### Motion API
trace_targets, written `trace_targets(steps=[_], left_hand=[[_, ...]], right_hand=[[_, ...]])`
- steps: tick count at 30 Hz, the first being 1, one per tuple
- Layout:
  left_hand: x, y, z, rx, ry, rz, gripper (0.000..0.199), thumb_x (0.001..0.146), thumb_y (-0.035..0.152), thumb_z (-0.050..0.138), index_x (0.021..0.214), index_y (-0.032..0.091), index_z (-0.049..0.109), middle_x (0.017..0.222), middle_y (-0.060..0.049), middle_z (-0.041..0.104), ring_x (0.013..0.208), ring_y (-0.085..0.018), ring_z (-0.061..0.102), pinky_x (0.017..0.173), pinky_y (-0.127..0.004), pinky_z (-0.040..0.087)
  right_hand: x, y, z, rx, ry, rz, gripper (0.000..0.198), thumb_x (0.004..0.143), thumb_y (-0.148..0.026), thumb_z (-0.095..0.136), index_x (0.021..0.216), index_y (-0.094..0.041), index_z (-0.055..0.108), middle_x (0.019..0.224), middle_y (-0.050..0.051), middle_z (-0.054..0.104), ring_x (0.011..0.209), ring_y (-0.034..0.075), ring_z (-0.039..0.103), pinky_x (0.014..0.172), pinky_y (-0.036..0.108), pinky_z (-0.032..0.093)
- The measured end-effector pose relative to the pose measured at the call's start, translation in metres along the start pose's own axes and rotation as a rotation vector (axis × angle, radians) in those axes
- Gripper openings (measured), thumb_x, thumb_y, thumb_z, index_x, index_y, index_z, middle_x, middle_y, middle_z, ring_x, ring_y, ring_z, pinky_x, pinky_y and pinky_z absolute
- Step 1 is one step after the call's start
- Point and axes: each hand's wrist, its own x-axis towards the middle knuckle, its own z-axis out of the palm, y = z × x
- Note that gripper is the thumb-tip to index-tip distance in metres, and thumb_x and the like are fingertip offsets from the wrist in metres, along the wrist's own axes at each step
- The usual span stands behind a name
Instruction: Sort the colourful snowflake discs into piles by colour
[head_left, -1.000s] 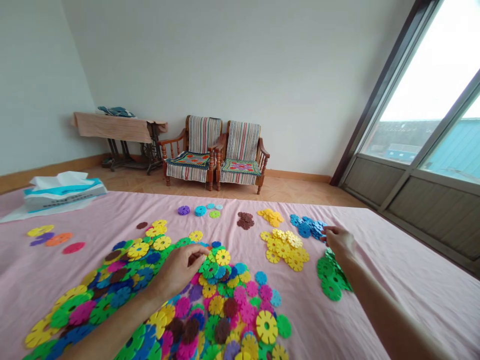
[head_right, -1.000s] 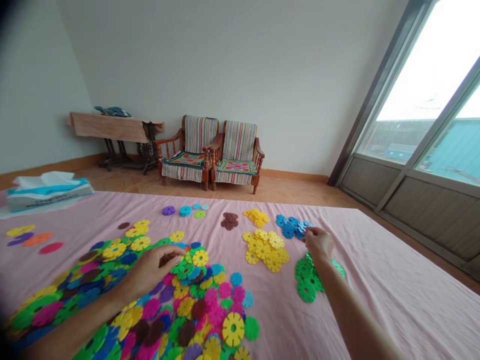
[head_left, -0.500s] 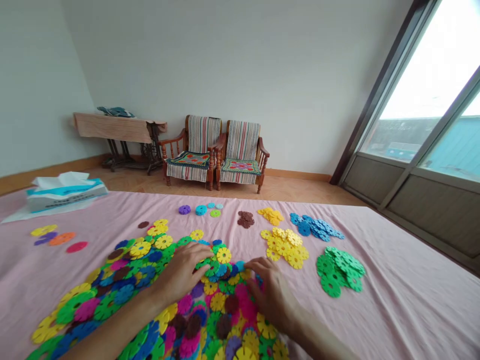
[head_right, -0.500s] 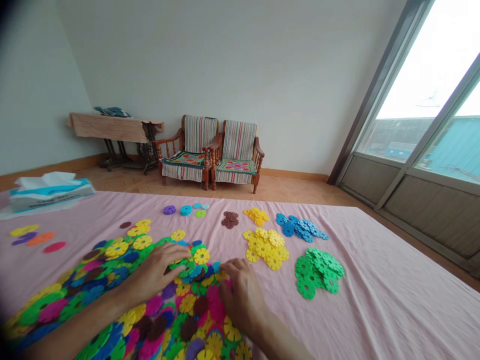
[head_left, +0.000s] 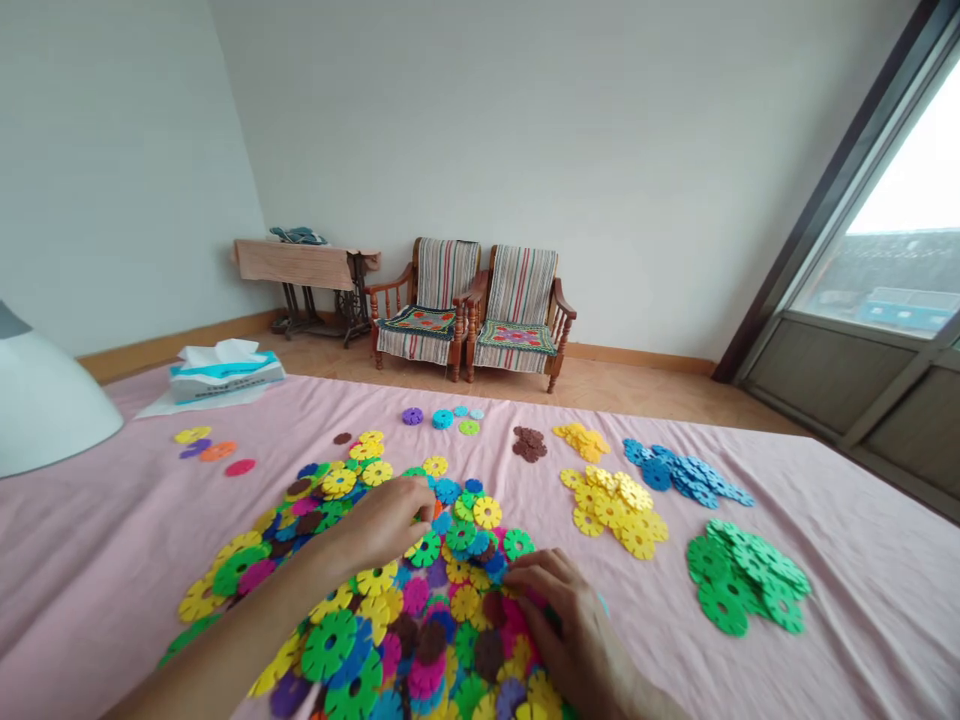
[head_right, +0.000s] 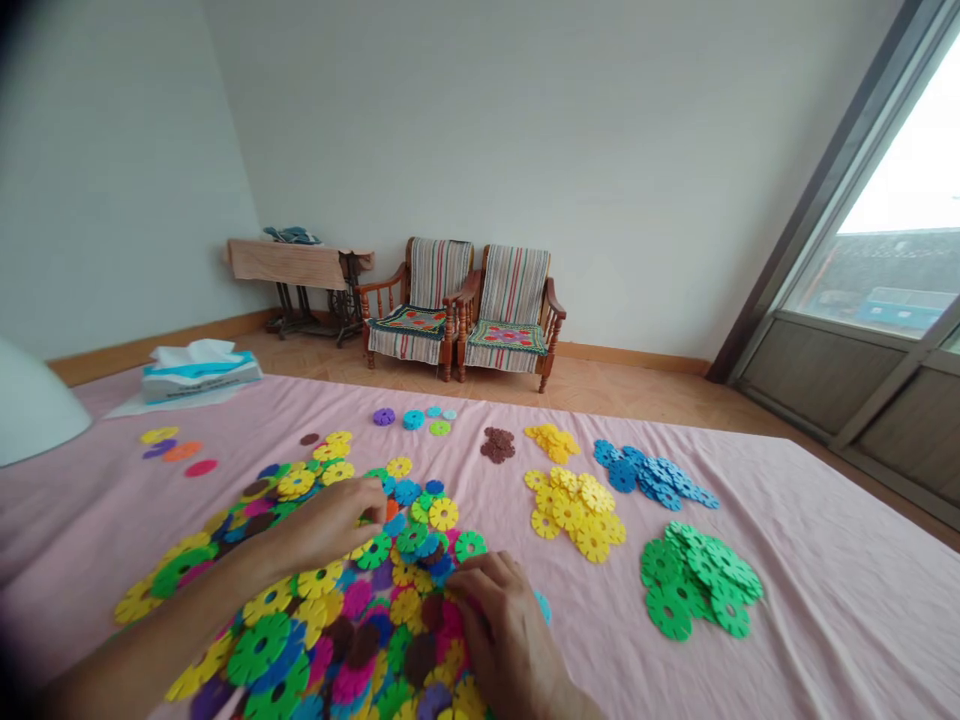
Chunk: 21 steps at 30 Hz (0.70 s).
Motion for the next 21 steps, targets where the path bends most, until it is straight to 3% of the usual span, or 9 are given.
trace_targets(steps=[8, 14, 17, 21], left_hand=[[-0.001, -0.010, -0.008, 0.080, 0.087, -0.057, 0.016, 0.070, 0.006, 0.052, 0.071, 0.019, 0.062, 0.078, -0.004, 0.064, 0.080, -0.021, 0.059, 0.072, -0.029, 0.041], [-0.001, 0.019, -0.004, -0.138, 0.016, 0.155, 0.021, 0.079, 0.015, 0.057, 0.095, 0.022, 0.067, 0.094, -0.003, 0.066, 0.093, -0.019, 0.059, 0.083, -0.028, 0.043], [-0.003, 0.029, 0.004, -0.166, -0.018, 0.229, 0.033, 0.077, 0.018, 0.064, 0.110, 0.024, 0.063, 0.104, -0.004, 0.063, 0.100, -0.021, 0.057, 0.087, -0.030, 0.042], [-0.004, 0.031, 0.006, -0.151, -0.058, 0.245, 0.030, 0.078, 0.018, 0.065, 0.108, 0.022, 0.065, 0.100, -0.005, 0.065, 0.098, -0.021, 0.058, 0.085, -0.029, 0.043]], right_hand=[[0.002, 0.005, -0.004, 0.059, 0.206, 0.168, 0.019, 0.090, -0.024, 0.046, 0.097, -0.020, 0.063, 0.089, 0.003, 0.065, 0.084, 0.016, 0.060, 0.073, 0.024, 0.046], [0.001, 0.007, -0.008, 0.038, 0.239, 0.213, 0.020, 0.090, -0.030, 0.046, 0.093, -0.021, 0.064, 0.084, 0.002, 0.066, 0.080, 0.016, 0.061, 0.068, 0.023, 0.046], [0.001, 0.009, -0.009, 0.029, 0.231, 0.238, 0.022, 0.090, -0.031, 0.045, 0.092, -0.021, 0.064, 0.084, 0.002, 0.066, 0.080, 0.016, 0.062, 0.066, 0.023, 0.046], [0.000, 0.012, -0.007, 0.018, 0.218, 0.242, 0.023, 0.090, -0.032, 0.044, 0.092, -0.021, 0.065, 0.082, 0.002, 0.066, 0.078, 0.016, 0.062, 0.065, 0.023, 0.046]])
